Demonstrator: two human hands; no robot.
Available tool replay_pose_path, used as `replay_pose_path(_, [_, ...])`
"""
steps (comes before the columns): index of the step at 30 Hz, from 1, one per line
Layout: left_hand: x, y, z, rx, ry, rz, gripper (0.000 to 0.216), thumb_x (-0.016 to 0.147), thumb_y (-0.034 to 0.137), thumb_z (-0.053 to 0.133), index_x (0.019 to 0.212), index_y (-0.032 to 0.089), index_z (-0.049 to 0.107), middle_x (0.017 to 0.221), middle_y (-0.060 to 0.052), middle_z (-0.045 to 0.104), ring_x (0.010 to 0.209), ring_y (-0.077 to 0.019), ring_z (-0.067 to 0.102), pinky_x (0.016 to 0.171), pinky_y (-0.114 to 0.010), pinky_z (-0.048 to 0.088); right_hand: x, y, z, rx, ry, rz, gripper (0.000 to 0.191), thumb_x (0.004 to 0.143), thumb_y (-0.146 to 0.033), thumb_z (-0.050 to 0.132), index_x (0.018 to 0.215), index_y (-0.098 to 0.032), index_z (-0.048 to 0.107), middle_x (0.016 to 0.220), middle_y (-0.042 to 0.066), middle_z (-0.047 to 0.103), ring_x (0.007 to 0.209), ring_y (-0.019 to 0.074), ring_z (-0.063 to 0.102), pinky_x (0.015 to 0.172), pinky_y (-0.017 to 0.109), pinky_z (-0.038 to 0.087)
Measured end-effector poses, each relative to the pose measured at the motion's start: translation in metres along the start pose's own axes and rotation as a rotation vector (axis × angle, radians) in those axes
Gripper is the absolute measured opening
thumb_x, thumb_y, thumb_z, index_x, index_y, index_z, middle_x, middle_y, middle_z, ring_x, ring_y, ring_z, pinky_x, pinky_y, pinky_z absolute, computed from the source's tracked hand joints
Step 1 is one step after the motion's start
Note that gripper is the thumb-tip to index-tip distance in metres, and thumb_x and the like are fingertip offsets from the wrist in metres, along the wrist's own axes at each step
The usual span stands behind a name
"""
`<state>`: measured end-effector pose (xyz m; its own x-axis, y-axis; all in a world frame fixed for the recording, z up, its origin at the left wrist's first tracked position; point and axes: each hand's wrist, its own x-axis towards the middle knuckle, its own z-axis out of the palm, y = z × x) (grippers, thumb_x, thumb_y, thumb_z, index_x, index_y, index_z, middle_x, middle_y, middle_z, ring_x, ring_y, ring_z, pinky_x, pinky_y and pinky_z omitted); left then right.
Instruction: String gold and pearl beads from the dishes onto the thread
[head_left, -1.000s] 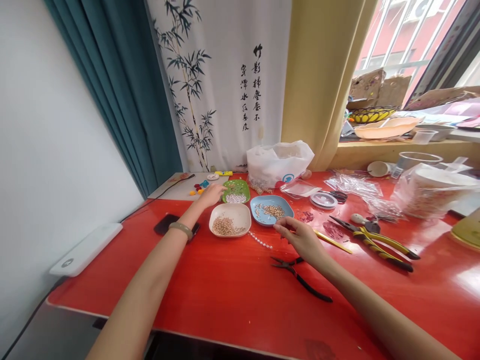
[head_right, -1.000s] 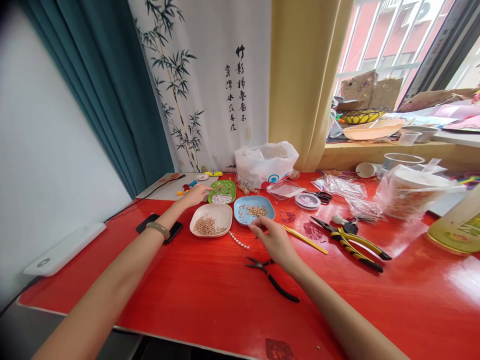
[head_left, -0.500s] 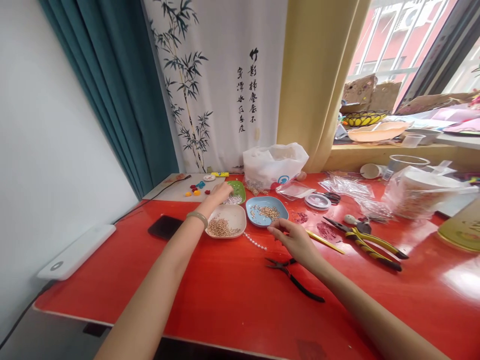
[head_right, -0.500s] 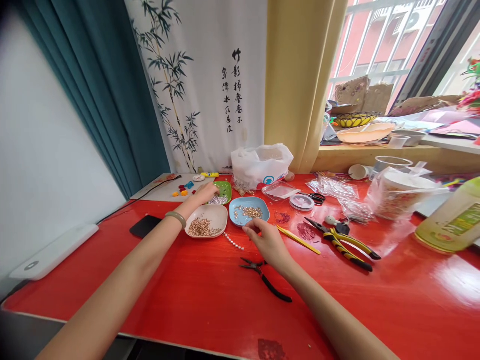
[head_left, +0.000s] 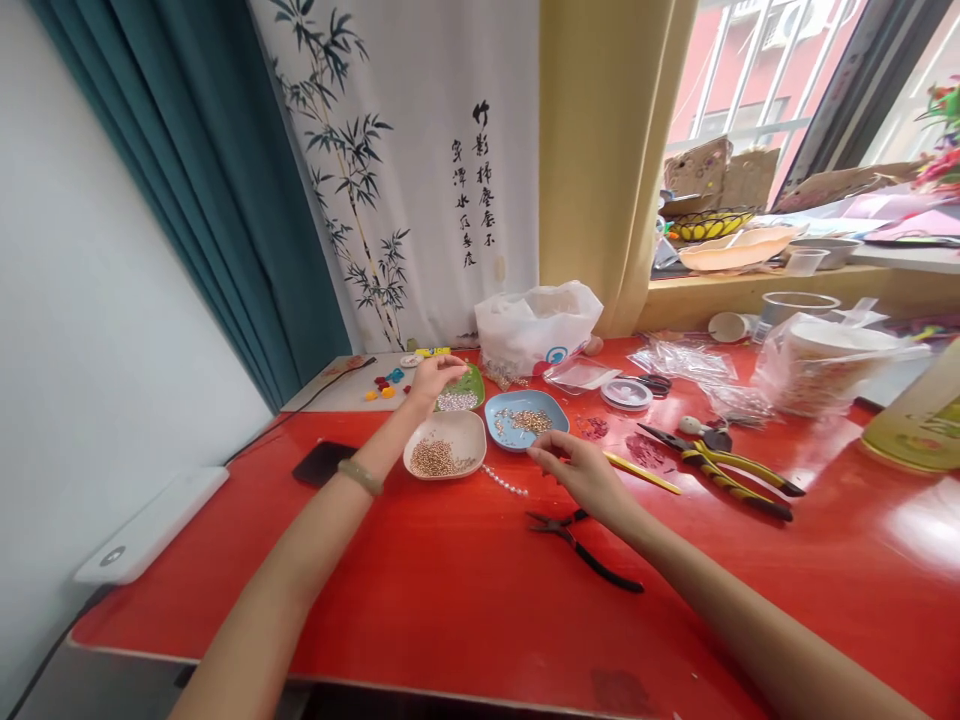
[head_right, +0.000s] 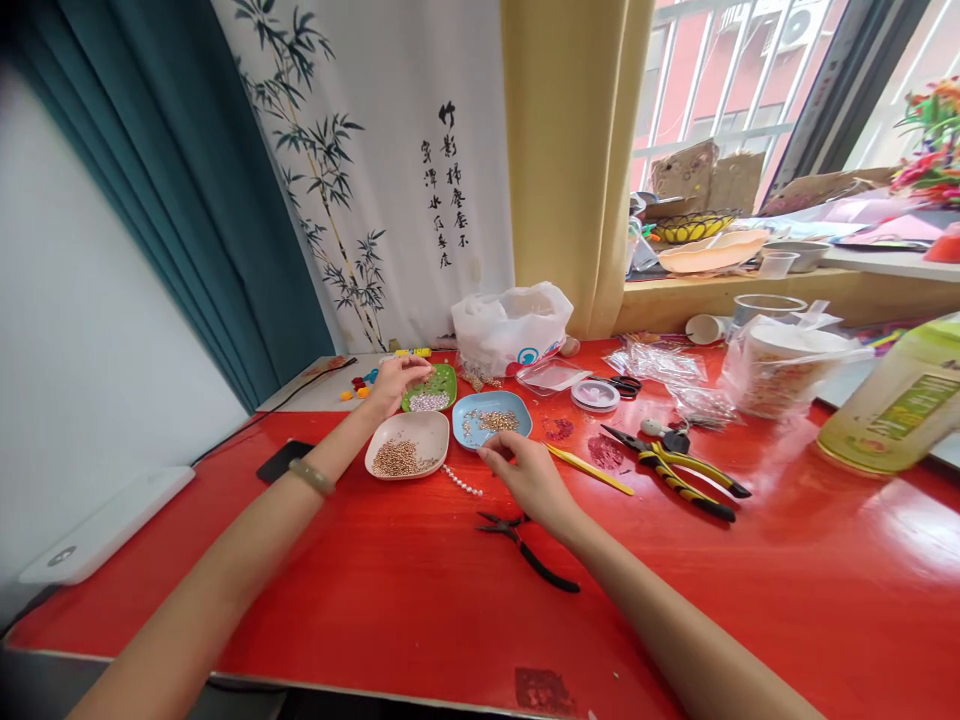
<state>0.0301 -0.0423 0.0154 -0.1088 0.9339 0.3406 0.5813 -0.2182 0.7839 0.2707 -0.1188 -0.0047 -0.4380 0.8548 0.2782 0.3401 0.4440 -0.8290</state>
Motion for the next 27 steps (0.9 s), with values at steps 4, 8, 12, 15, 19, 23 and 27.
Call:
replay_pose_path(4, [-0.050, 0.022, 0.014, -0.610, -0.156, -0.157, 0.021, 0.070, 0.027, 0.060, 0.087, 0.014, 0.059, 0.085, -0.006, 0.065, 0.078, -0.0125, 0.061, 0.071, -0.025, 0.048, -0.002, -0.003, 0.001, 0.086, 0.006, -0.003, 0.020, 0.078, -0.033, 0.046, 0.065, -0.019, 0.048, 0.060, -0.002, 0.050, 0.056, 0.0115, 0.047, 0.055, 0.023, 0.038])
replay_pose_path(8, [-0.078, 0.032, 0.024, -0.942, -0.308, -0.310, 0.018, 0.061, 0.017, 0.071, 0.076, 0.013, 0.063, 0.071, -0.002, 0.065, 0.066, -0.0086, 0.060, 0.064, -0.019, 0.048, -0.006, -0.011, 0.001, 0.163, 0.023, -0.016, 0.018, 0.078, -0.032, 0.046, 0.067, -0.018, 0.049, 0.060, -0.002, 0.049, 0.054, 0.0106, 0.047, 0.052, 0.022, 0.038])
replay_pose_path(12, [-0.083, 0.033, 0.029, -1.010, -0.308, -0.399, 0.019, 0.056, 0.014, 0.074, 0.073, 0.011, 0.064, 0.068, -0.002, 0.066, 0.062, -0.0079, 0.061, 0.060, -0.016, 0.047, -0.009, -0.018, 0.001, 0.138, 0.055, -0.033, 0.018, 0.077, -0.031, 0.047, 0.063, -0.019, 0.047, 0.056, -0.002, 0.048, 0.053, 0.0104, 0.045, 0.051, 0.022, 0.038])
replay_pose_path(15, [-0.086, 0.033, 0.032, -1.048, -0.307, -0.441, 0.021, 0.056, 0.014, 0.074, 0.074, 0.012, 0.064, 0.067, -0.002, 0.066, 0.061, -0.0078, 0.061, 0.058, -0.015, 0.047, -0.010, -0.019, 0.001, 0.095, 0.076, -0.049, 0.019, 0.076, -0.029, 0.047, 0.060, -0.019, 0.046, 0.055, -0.002, 0.048, 0.051, 0.0100, 0.044, 0.049, 0.022, 0.037])
replay_pose_path(19, [-0.092, 0.039, 0.034, -1.064, -0.338, -0.421, 0.020, 0.055, 0.013, 0.075, 0.071, 0.012, 0.064, 0.066, 0.000, 0.065, 0.062, -0.0073, 0.060, 0.059, -0.015, 0.047, -0.010, -0.019, 0.003, 0.044, 0.107, -0.070, 0.016, 0.075, -0.024, 0.046, 0.059, -0.018, 0.046, 0.055, -0.002, 0.050, 0.051, 0.0092, 0.044, 0.048, 0.020, 0.035])
replay_pose_path(23, [-0.097, 0.044, 0.035, -1.055, -0.343, -0.433, 0.022, 0.052, 0.015, 0.076, 0.070, 0.011, 0.064, 0.065, 0.000, 0.064, 0.062, -0.0082, 0.060, 0.060, -0.017, 0.047, -0.010, -0.016, 0.004, -0.007, 0.135, -0.090, 0.015, 0.074, -0.022, 0.046, 0.059, -0.018, 0.047, 0.056, -0.002, 0.052, 0.050, 0.0086, 0.044, 0.047, 0.020, 0.035])
replay_pose_path(27, [-0.096, 0.041, 0.036, -1.063, -0.325, -0.455, 0.025, 0.055, 0.016, 0.075, 0.077, 0.013, 0.063, 0.067, 0.000, 0.064, 0.063, -0.0074, 0.060, 0.061, -0.017, 0.047, -0.010, -0.014, 0.005, -0.043, 0.135, -0.091, 0.015, 0.073, -0.021, 0.047, 0.059, -0.018, 0.047, 0.056, -0.002, 0.053, 0.050, 0.0089, 0.044, 0.048, 0.020, 0.035])
